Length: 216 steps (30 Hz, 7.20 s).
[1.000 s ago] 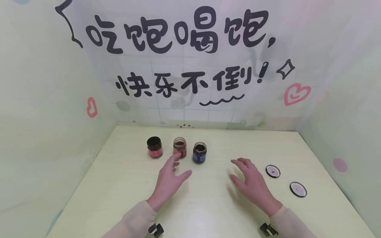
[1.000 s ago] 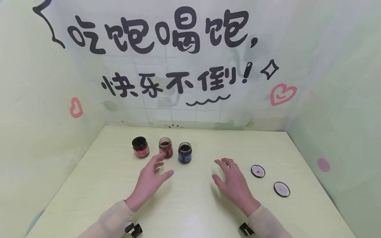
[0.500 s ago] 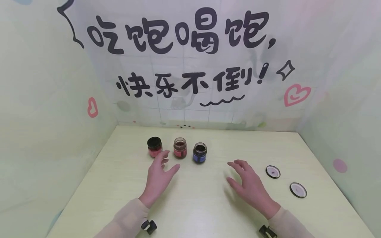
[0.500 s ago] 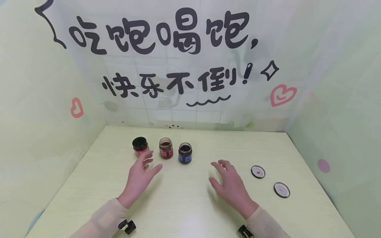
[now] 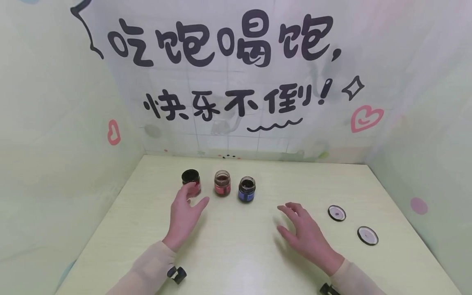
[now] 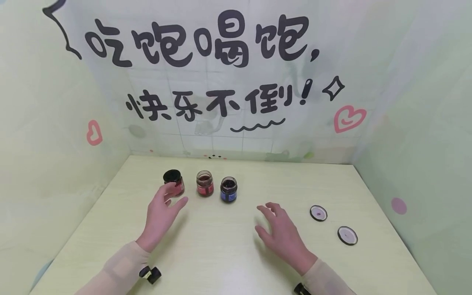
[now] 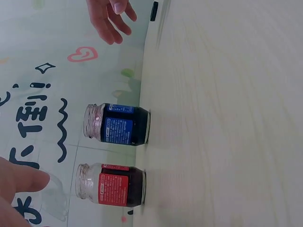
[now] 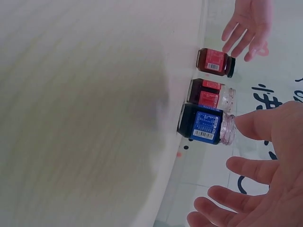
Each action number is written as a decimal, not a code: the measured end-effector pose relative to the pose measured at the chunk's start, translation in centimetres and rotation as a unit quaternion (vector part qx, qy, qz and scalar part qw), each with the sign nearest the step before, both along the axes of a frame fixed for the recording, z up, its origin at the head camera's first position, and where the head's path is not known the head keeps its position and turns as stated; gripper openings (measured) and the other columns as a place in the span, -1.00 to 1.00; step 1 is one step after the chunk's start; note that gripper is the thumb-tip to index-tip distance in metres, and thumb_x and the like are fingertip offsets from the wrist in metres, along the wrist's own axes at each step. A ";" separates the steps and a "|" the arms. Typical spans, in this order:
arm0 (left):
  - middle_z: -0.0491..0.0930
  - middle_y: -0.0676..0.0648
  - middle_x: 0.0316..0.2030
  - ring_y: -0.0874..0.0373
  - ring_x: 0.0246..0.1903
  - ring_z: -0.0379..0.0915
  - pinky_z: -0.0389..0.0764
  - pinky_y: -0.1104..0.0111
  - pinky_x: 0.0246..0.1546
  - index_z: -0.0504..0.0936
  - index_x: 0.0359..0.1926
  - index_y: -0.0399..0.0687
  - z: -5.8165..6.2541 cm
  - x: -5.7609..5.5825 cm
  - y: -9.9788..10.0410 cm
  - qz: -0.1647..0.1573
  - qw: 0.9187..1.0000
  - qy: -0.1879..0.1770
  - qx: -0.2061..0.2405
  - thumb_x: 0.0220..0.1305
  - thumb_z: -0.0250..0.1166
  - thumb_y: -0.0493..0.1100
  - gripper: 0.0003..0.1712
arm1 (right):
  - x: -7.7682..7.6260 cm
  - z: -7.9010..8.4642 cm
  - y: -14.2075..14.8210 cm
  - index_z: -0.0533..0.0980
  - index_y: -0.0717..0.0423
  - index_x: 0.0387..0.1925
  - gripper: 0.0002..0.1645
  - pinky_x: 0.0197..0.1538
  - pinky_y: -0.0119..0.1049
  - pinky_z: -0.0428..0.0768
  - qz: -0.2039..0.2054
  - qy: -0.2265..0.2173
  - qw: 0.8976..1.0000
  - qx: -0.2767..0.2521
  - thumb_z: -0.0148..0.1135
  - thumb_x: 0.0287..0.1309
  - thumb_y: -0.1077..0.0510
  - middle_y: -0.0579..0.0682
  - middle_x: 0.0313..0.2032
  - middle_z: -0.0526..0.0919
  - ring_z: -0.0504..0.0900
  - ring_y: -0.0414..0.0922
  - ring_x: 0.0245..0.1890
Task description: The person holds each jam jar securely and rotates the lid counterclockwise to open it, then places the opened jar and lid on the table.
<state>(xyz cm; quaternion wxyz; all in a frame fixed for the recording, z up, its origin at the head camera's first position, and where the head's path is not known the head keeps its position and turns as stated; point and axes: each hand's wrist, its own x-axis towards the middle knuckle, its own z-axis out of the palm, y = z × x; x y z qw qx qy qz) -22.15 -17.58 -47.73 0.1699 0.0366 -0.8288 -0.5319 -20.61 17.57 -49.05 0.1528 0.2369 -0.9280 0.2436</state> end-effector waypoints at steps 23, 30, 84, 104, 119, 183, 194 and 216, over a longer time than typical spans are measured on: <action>0.43 -0.29 0.24 -0.21 0.21 0.38 0.43 -0.08 0.16 0.32 0.38 -0.25 -1.1 -2.3 -2.4 0.057 0.998 -0.013 -0.020 0.26 0.42 -0.14 -0.25 | 1.0 -0.4 -0.2 0.50 -0.03 0.27 -0.34 0.00 0.04 0.61 0.011 -0.008 1.000 0.024 0.48 0.13 0.02 0.12 0.19 0.50 0.56 0.08 0.09; 0.38 -0.31 0.27 -0.24 0.23 0.34 0.41 -0.07 0.18 0.29 0.40 -0.25 -1.5 -3.0 -3.1 0.066 0.997 -0.031 -0.007 0.27 0.42 -0.14 -0.23 | 1.2 -0.6 -0.3 0.51 -0.05 0.25 -0.37 0.01 0.00 0.61 0.015 -0.010 0.999 0.034 0.46 0.15 -0.01 0.10 0.19 0.50 0.56 0.04 0.10; 0.57 -0.33 0.12 -0.23 0.18 0.44 0.35 -0.09 0.26 0.47 0.13 -0.28 -3.3 -7.8 -4.5 0.062 0.992 -0.104 -0.044 0.06 0.54 -0.10 -0.33 | 2.0 -0.6 -0.2 0.51 -0.01 0.25 -0.32 0.04 -0.02 0.60 0.033 0.018 0.998 0.046 0.50 0.08 0.04 0.10 0.17 0.51 0.53 0.02 0.12; 0.63 -0.28 0.04 -0.18 0.11 0.49 0.39 -0.07 0.20 0.54 0.05 -0.20 -2.6 -6.5 -3.5 0.071 0.993 -0.087 -0.035 0.01 0.56 -0.13 -0.41 | 0.7 0.6 -0.3 0.46 -0.03 0.31 -0.32 0.08 -0.01 0.58 0.022 0.024 0.999 0.008 0.44 0.16 0.01 0.06 0.20 0.47 0.54 0.01 0.13; 0.67 -0.19 -0.06 -0.02 -0.09 0.61 0.54 0.10 0.00 0.54 0.07 -0.11 -1.4 -4.5 -1.7 0.031 0.997 -0.076 0.005 0.03 0.56 -0.15 -0.42 | 0.3 1.7 -1.2 0.46 -0.03 0.31 -0.32 0.06 0.00 0.58 0.021 0.018 0.999 -0.034 0.46 0.17 0.05 0.01 0.22 0.47 0.53 -0.01 0.16; 0.68 0.06 -0.18 0.11 -0.13 0.53 0.51 0.17 -0.12 0.68 0.09 0.12 0.4 3.5 7.2 -0.126 0.986 -0.109 0.018 -0.24 0.67 0.23 -0.21 | -0.5 3.7 -2.7 0.43 -0.12 0.35 -0.36 0.17 -0.01 0.53 0.038 -0.005 0.995 -0.093 0.37 0.27 -0.03 -0.13 0.22 0.48 0.50 -0.11 0.21; 0.65 0.16 -0.29 0.16 -0.25 0.51 0.51 0.23 -0.27 0.68 0.04 0.16 0.6 4.3 8.9 -0.144 0.987 -0.068 -0.034 -0.23 0.66 0.25 -0.26 | -0.5 3.9 -3.2 0.46 -0.12 0.33 -0.41 0.11 -0.04 0.56 0.052 -0.020 0.993 -0.102 0.33 0.30 -0.06 -0.16 0.17 0.54 0.54 -0.14 0.14; 0.69 0.22 -0.26 0.27 -0.26 0.55 0.53 0.30 -0.25 0.68 0.04 0.19 0.9 4.6 10.6 -0.163 0.983 -0.045 -0.069 -0.17 0.62 0.28 -0.30 | 0.0 4.9 -4.0 0.53 -0.19 0.24 -0.59 -0.04 -0.19 0.65 0.083 -0.086 0.979 -0.168 0.17 0.43 -0.10 -0.25 0.07 0.59 0.60 -0.21 -0.04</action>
